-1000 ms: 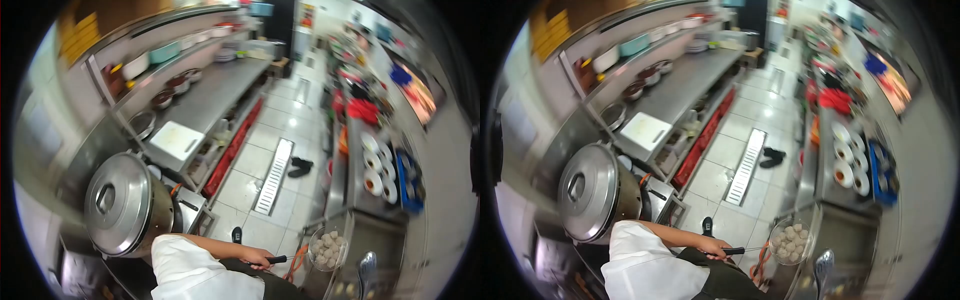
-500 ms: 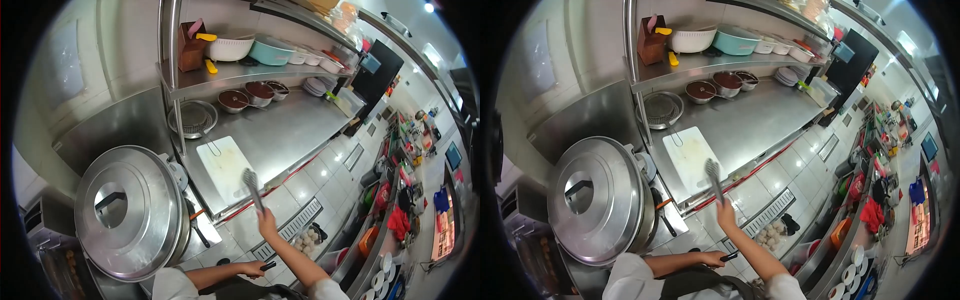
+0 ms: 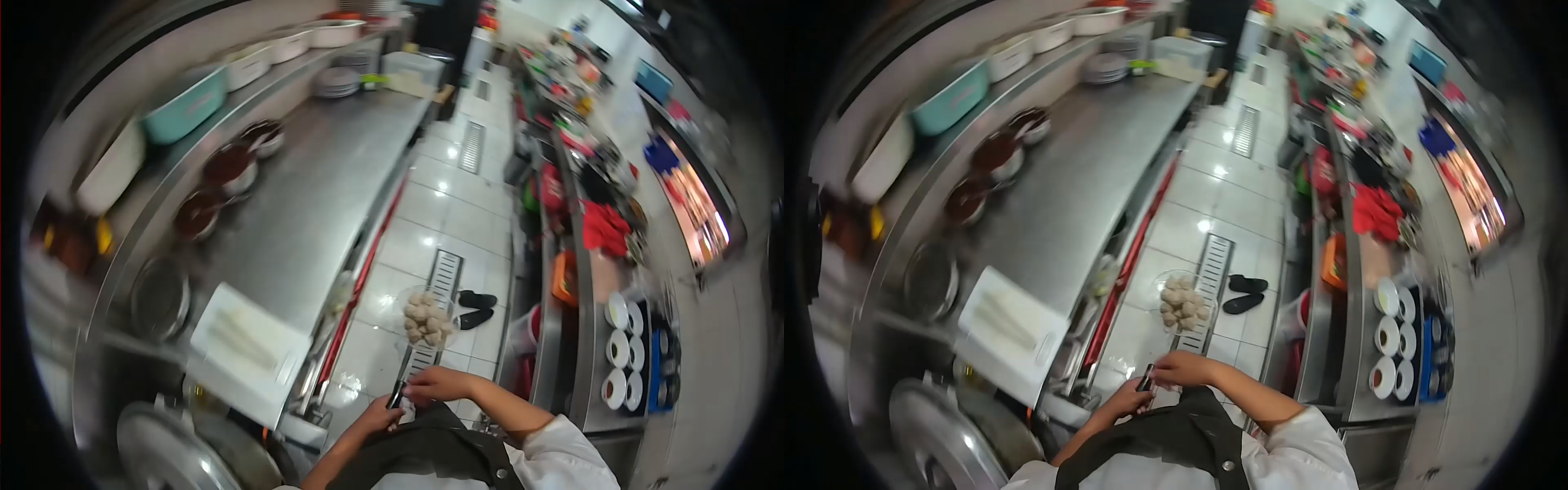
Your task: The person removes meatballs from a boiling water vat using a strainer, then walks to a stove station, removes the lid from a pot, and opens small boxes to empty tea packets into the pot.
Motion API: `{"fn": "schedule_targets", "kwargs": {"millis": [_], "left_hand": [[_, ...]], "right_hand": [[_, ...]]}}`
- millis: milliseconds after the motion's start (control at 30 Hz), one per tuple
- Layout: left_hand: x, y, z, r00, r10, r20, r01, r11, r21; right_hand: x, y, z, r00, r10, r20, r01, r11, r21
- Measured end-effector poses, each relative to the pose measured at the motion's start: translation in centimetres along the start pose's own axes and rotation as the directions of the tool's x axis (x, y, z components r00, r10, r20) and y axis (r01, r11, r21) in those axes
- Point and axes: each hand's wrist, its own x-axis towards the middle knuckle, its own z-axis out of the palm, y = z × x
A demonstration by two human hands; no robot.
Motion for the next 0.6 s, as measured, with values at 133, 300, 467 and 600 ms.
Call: {"fn": "schedule_targets", "kwargs": {"millis": [133,300,467,600], "left_hand": [[12.4,8.4,1.7,0.998,-0.021,0.058,0.019,0.999,0.027],[30.9,20.4,7.5,0.980,-0.095,0.174,0.095,0.995,0.007],[47.0,32.1,13.3,0.970,-0.031,0.241,0.016,0.998,0.064],[60.3,40.7,14.4,0.957,0.029,0.289,-0.080,0.983,0.164]], "right_hand": [[-10.4,15.0,-5.9,0.867,0.385,-0.316,-0.225,0.868,0.442],[-13.1,28.0,-16.8,0.786,0.457,-0.417,0.039,0.637,0.770],[-6.5,33.2,-35.1,0.828,0.192,-0.526,0.525,0.059,0.849],[-5.7,33.6,-52.3,0.833,0.171,-0.526,0.510,0.133,0.850]]}}
